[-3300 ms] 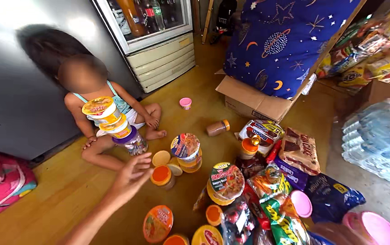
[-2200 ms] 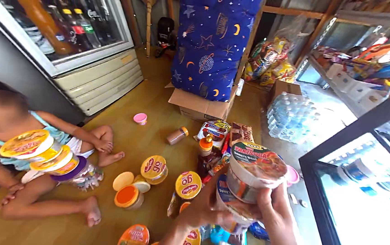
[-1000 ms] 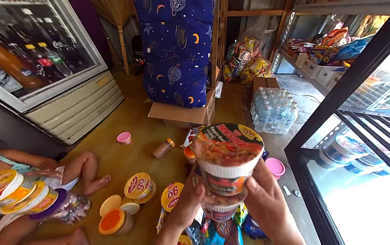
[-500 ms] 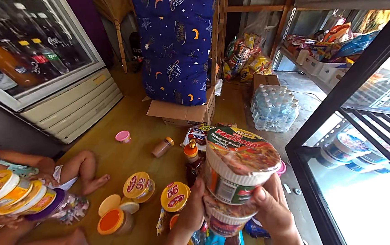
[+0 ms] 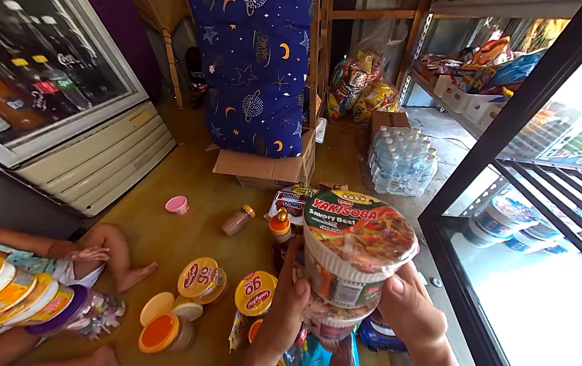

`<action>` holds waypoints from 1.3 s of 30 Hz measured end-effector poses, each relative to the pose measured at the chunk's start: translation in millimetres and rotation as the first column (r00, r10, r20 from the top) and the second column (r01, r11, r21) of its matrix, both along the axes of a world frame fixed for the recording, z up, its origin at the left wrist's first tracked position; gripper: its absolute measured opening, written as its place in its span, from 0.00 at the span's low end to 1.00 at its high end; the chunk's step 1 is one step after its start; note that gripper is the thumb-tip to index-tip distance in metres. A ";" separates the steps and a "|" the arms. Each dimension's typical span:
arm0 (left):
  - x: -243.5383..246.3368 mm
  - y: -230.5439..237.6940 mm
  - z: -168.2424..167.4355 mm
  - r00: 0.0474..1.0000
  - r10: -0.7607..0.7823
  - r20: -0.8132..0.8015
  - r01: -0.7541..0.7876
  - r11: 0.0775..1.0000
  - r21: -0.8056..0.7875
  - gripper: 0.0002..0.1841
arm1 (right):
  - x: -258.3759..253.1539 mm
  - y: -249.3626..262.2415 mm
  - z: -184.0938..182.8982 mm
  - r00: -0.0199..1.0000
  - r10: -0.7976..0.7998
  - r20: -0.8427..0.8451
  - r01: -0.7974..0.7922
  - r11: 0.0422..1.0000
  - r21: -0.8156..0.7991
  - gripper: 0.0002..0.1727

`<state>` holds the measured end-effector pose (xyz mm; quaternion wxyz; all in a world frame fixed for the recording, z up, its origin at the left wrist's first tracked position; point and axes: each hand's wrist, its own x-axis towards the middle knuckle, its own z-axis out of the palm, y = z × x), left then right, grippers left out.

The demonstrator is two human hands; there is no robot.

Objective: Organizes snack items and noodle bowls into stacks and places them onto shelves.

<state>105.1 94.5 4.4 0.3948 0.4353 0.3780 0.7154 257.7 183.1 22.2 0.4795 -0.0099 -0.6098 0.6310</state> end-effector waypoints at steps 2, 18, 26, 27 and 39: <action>0.2 -4.9 3.2 0.999 -0.028 -0.019 0.027 0.998 -0.053 0.43 | 0.4 -1.8 -1.0 1.000 -0.016 0.001 0.016 1.000 -0.012 0.34; 13.5 -11.2 -3.5 0.974 0.116 -0.193 -0.133 0.988 -0.081 0.61 | -12.5 -9.6 5.9 0.936 -0.302 0.181 0.335 0.921 -0.198 0.44; 5.1 -14.5 -16.4 0.914 -0.216 0.344 0.203 0.976 0.076 0.28 | -19.2 -13.0 9.1 0.965 -0.248 0.086 0.262 0.930 -0.259 0.44; 3.0 -14.0 -18.7 0.905 -0.243 0.348 0.221 0.970 0.104 0.25 | -18.7 -12.8 8.6 0.965 -0.249 0.078 0.261 0.927 -0.269 0.45; 10.0 -22.6 0.8 0.846 -0.343 0.408 0.254 0.933 0.257 0.24 | -25.4 -23.4 18.0 0.976 -0.217 0.015 0.214 0.943 -0.254 0.40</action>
